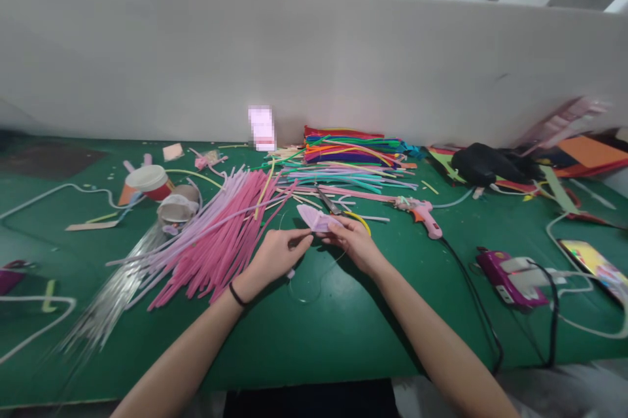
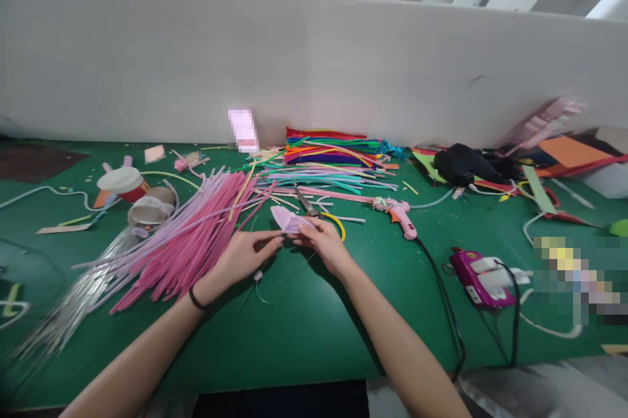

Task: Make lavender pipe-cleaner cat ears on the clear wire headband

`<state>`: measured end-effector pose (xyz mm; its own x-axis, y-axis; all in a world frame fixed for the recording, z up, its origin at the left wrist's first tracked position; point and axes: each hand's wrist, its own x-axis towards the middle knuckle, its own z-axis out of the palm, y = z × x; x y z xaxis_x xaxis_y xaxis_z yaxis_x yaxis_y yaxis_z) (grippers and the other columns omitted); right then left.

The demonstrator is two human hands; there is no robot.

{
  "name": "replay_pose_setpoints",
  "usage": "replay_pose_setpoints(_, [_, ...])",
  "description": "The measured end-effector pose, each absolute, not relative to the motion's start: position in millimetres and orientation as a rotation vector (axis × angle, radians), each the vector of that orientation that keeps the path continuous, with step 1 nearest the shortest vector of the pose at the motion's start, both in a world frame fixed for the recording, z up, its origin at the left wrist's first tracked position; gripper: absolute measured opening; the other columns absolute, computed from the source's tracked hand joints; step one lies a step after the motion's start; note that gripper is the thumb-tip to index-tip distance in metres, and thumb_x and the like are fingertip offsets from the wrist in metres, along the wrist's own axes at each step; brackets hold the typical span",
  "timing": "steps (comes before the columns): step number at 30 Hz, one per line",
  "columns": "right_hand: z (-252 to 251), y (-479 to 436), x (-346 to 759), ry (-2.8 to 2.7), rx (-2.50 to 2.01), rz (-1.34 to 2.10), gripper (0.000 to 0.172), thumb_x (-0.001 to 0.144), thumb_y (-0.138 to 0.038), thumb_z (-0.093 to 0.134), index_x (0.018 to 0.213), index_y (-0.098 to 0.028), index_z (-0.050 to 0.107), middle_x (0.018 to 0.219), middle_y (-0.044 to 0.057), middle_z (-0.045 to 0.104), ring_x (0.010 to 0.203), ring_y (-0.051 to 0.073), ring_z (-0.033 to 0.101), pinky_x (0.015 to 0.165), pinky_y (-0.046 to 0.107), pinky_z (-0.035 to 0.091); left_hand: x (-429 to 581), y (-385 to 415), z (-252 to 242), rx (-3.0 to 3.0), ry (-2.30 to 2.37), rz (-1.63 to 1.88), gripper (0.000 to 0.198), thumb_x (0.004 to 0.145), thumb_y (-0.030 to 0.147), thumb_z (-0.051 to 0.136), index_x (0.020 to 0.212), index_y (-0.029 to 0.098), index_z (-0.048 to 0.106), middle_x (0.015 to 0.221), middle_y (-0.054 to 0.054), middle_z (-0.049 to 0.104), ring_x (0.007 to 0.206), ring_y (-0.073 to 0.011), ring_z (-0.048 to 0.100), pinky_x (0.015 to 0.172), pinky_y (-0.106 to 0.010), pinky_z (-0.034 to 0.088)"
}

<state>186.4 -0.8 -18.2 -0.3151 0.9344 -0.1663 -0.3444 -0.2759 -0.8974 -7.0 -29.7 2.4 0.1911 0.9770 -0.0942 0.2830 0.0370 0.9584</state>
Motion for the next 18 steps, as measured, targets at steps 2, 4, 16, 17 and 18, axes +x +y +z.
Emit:
replay_pose_setpoints(2, [-19.9, 1.4, 187.7, -0.928, -0.942, 1.715, 0.040, 0.068, -0.035, 0.078, 0.101, -0.015, 0.068, 0.084, 0.006, 0.073, 0.074, 0.016, 0.069, 0.068, 0.025, 0.056, -6.1, -32.9, 10.3, 1.570, 1.309, 0.930, 0.033, 0.077, 0.034, 0.065, 0.107, 0.021, 0.070, 0.104, -0.007, 0.072, 0.090, -0.0236, 0.066, 0.071, -0.028, 0.051])
replay_pose_setpoints(4, [-21.8, 3.4, 188.8, -0.910, -0.949, 1.695, 0.044, 0.067, -0.035, 0.078, 0.104, -0.016, 0.066, 0.083, 0.006, 0.072, 0.073, 0.015, 0.069, 0.067, 0.024, 0.055, -6.5, -34.1, 16.8, 1.637, 1.328, 1.019, 0.032, 0.081, 0.033, 0.061, 0.109, 0.021, 0.069, 0.110, -0.007, 0.070, 0.095, -0.0236, 0.065, 0.073, -0.029, 0.051])
replay_pose_setpoints(16, [-23.5, 1.2, 186.5, -1.205, -1.037, 1.580, 0.038, 0.070, -0.038, 0.074, 0.102, -0.021, 0.064, 0.073, 0.000, 0.070, 0.064, 0.014, 0.064, 0.061, 0.025, 0.052, -23.2, -9.0, -0.1, 1.267, 1.273, 0.957, 0.040, 0.072, 0.040, 0.070, 0.100, 0.012, 0.065, 0.086, -0.009, 0.070, 0.073, -0.0180, 0.063, 0.056, -0.024, 0.043])
replay_pose_setpoints(17, [-23.0, 0.9, 186.3, -1.212, -1.039, 1.570, 0.038, 0.070, -0.038, 0.074, 0.103, -0.021, 0.063, 0.073, 0.000, 0.070, 0.064, 0.014, 0.064, 0.061, 0.025, 0.052, -23.3, -8.5, -1.2, 1.232, 1.263, 0.963, 0.040, 0.070, 0.040, 0.072, 0.098, 0.012, 0.065, 0.083, -0.009, 0.070, 0.071, -0.0170, 0.063, 0.057, -0.024, 0.044])
replay_pose_setpoints(18, [-22.5, 0.7, 186.2, -1.223, -1.044, 1.562, 0.039, 0.070, -0.038, 0.074, 0.103, -0.021, 0.063, 0.073, 0.000, 0.070, 0.064, 0.014, 0.064, 0.060, 0.025, 0.052, -23.5, -8.2, -1.9, 1.207, 1.262, 0.974, 0.041, 0.069, 0.039, 0.074, 0.098, 0.012, 0.065, 0.079, -0.008, 0.070, 0.068, -0.0158, 0.062, 0.058, -0.024, 0.044])
